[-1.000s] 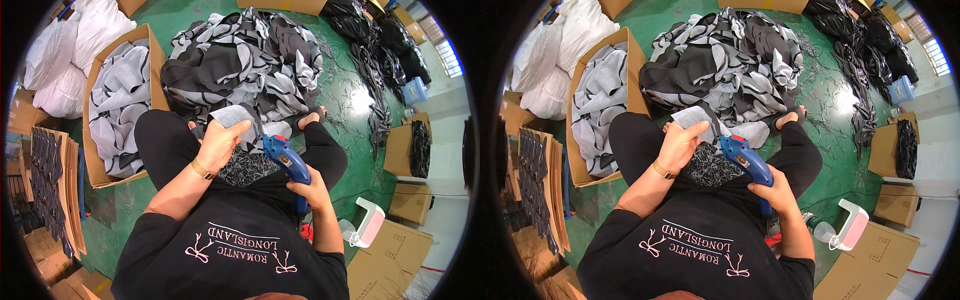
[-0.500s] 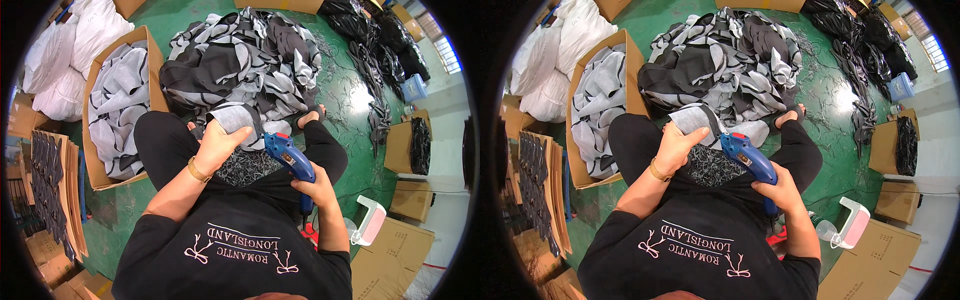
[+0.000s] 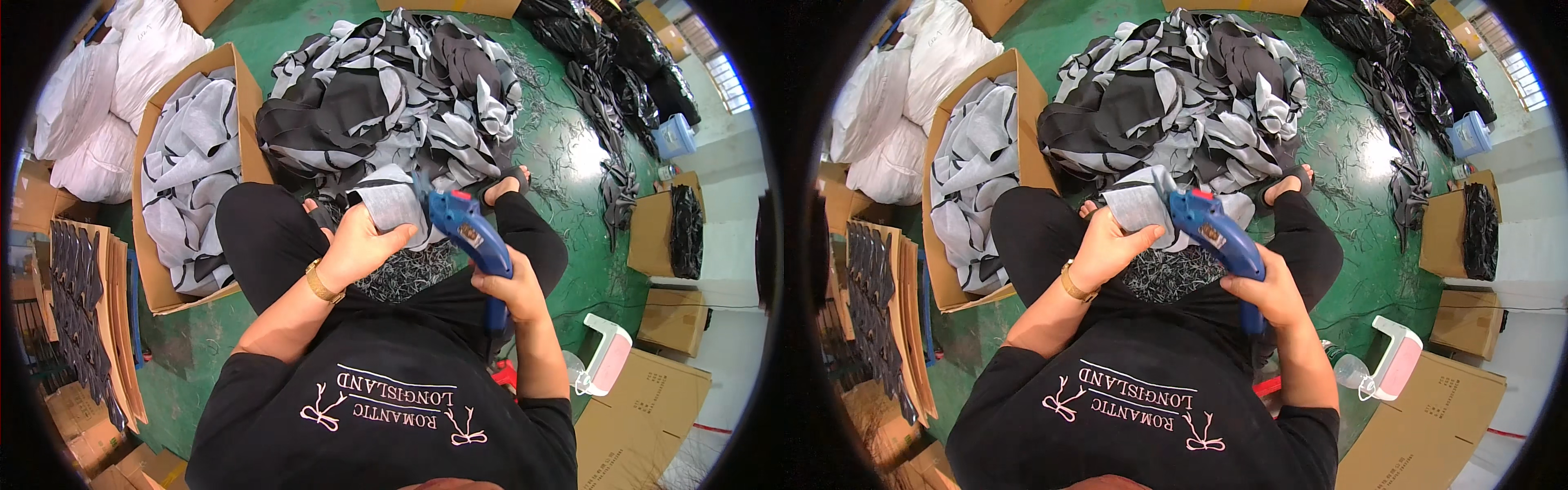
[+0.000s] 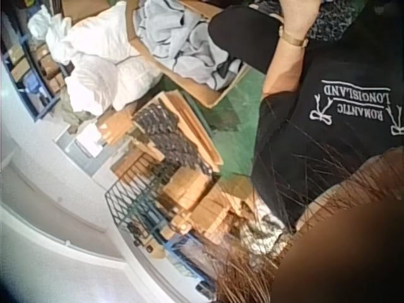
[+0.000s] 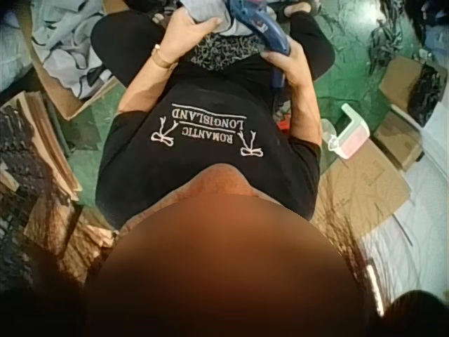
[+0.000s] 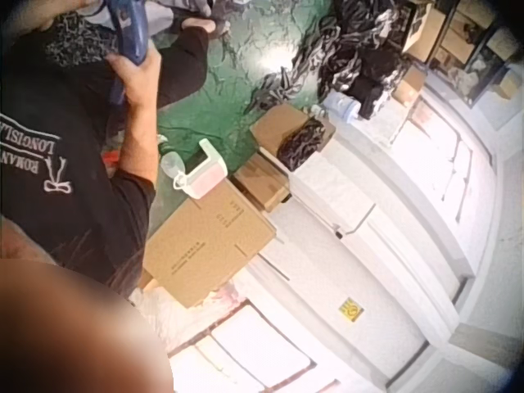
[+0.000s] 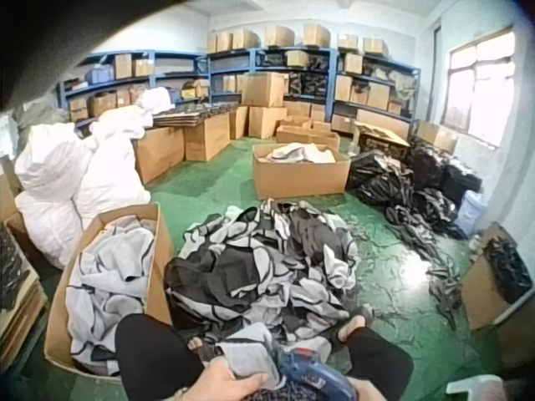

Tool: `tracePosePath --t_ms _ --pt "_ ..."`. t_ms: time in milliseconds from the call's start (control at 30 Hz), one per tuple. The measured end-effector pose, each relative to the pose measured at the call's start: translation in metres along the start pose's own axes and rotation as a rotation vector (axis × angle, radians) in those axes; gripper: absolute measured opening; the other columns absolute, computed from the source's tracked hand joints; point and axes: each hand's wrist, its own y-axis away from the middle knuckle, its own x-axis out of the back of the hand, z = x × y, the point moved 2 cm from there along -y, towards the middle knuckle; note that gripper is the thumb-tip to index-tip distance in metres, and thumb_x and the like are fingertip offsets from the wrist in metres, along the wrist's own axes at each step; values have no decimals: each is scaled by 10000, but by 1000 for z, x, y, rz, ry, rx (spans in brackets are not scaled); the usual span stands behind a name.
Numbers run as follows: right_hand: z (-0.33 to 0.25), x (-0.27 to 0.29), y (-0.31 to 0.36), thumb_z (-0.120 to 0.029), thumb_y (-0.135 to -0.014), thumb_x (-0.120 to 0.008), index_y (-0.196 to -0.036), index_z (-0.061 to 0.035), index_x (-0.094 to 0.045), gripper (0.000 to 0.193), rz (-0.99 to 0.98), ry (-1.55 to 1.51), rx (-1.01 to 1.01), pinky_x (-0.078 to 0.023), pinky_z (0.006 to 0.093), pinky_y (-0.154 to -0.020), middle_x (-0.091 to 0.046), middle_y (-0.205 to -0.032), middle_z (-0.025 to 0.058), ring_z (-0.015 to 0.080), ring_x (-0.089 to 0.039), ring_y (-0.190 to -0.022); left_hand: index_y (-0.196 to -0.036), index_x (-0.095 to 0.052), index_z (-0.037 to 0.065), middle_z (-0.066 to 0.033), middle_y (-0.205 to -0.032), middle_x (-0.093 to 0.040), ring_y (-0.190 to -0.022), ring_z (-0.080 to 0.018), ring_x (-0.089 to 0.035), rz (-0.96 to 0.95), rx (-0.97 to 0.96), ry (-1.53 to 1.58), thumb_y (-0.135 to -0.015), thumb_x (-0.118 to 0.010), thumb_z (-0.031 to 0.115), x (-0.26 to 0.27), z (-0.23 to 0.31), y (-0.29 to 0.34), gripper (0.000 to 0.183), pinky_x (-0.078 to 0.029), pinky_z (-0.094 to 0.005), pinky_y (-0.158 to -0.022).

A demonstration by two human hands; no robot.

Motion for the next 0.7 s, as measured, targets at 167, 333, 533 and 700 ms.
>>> tracePosePath --t_ms 167,333,533,700 --pt "-21 -18 -27 -140 -686 -761 -997 -4 -588 381 142 -60 157 -428 225 -669 -580 -840 5 85 -532 -729 -1139 -577 0 -32 -1046 -639 -941 -109 -593 -58 85 334 -849 -641 21 -18 -4 5 297 -482 -279 -838" --pt "-32 -45 -48 -84 -680 -772 -969 0 -592 350 197 200 217 -439 214 -638 -579 -780 -3 65 -532 -696 -1154 -574 -1 -46 -1090 -637 -973 -128 -606 -44 213 502 -864 -648 58 -26 -10 9 304 -482 -282 -859" --pt "-11 -27 -43 -140 -698 -736 -977 9 -575 355 107 -69 170 -439 253 -654 -572 -757 23 100 -536 -686 -1120 -613 12 -57 -1072 -656 -969 -151 -621 40 313 719 -850 -666 69 -24 -6 -4 281 -481 -311 -869" --pt "13 0 -16 -308 -614 -707 -833 -15 -510 416 -85 -369 42 -393 312 -606 -447 -602 43 160 -455 -566 -1150 -594 8 -68 -1092 -650 -991 -184 -627 20 325 812 -873 -630 69 -7 -9 -10 286 -490 -337 -884"
